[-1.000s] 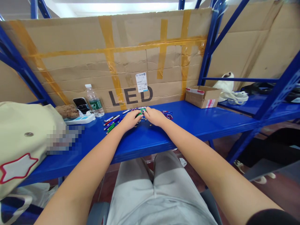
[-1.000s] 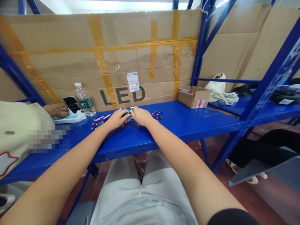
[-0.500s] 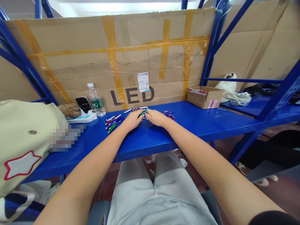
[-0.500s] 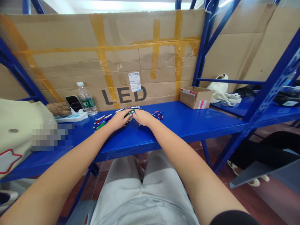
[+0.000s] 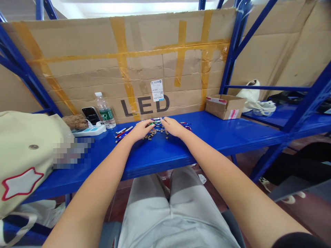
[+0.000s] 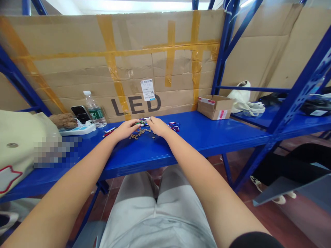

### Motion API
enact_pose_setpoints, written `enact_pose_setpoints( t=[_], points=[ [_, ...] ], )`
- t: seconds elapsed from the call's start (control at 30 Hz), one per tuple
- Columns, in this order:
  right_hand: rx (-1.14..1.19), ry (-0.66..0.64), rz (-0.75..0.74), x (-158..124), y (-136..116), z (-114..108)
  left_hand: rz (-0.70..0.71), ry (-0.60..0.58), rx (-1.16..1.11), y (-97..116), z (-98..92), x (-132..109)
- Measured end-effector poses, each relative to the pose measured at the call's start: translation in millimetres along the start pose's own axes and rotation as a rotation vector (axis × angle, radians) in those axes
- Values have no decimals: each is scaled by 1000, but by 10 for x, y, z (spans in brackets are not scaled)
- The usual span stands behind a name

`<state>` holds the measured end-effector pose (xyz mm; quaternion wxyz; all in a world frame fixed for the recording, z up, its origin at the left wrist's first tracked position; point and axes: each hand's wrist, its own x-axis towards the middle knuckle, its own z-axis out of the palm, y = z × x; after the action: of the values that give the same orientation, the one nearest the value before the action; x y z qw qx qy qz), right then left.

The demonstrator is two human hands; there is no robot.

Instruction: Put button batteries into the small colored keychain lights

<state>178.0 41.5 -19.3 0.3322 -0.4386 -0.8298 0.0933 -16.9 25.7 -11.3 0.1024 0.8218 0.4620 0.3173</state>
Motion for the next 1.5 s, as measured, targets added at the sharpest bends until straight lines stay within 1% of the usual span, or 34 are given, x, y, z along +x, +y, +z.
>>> enact_pose_setpoints(
  t=[0.07,0.13,0.23,0.3,0.33,0.4,0.47,0.53,0.67,0.8,0.87,0.93,1.03,1.1,1.2,1.23,1.33,1.4,1.5],
  points=[
    [-2,50,58,9,43,-16,-97,-8,-61,-86,-73,-8],
    [-5,62,78,16,75,-26,-193,45,-84,-180,-154,-20],
    [1,55,64,21,97,-27,-372,152,-60,-332,-261,-34],
    [-2,41,43,20,99,-23,-454,169,-24,-440,-303,-22],
    [-10,33,33,18,98,-20,-472,164,11,-495,-313,-5],
    [-29,17,22,13,94,-18,-441,156,113,-599,-316,57],
    [-46,4,24,9,90,-19,-346,157,199,-681,-306,156],
    [-48,-6,23,6,86,-22,-275,129,231,-728,-288,277],
    [-35,-19,3,3,76,-28,-184,31,231,-707,-211,519],
    [-27,-36,-19,-7,51,-32,-81,-25,278,-619,-62,709],
    [-28,-48,-21,-12,36,-34,-78,-14,318,-589,11,781],
    [-35,-58,-20,-15,28,-36,-103,27,338,-575,58,839],
    [-43,-60,-23,-14,37,-38,-125,88,344,-574,40,882],
    [-38,-47,-31,-11,50,-42,-127,98,385,-580,-47,864],
    [-44,-16,-23,-5,63,-54,-159,83,476,-590,-283,730],
    [-47,-7,-15,-4,63,-58,-187,62,508,-593,-376,656],
    [-58,14,0,-6,49,-65,-279,-47,591,-602,-611,389],
    [-63,19,-2,-17,31,-63,-307,-104,628,-606,-676,224],
    [-69,19,-23,-51,-3,-55,-348,-185,671,-607,-616,65]
  ],
)
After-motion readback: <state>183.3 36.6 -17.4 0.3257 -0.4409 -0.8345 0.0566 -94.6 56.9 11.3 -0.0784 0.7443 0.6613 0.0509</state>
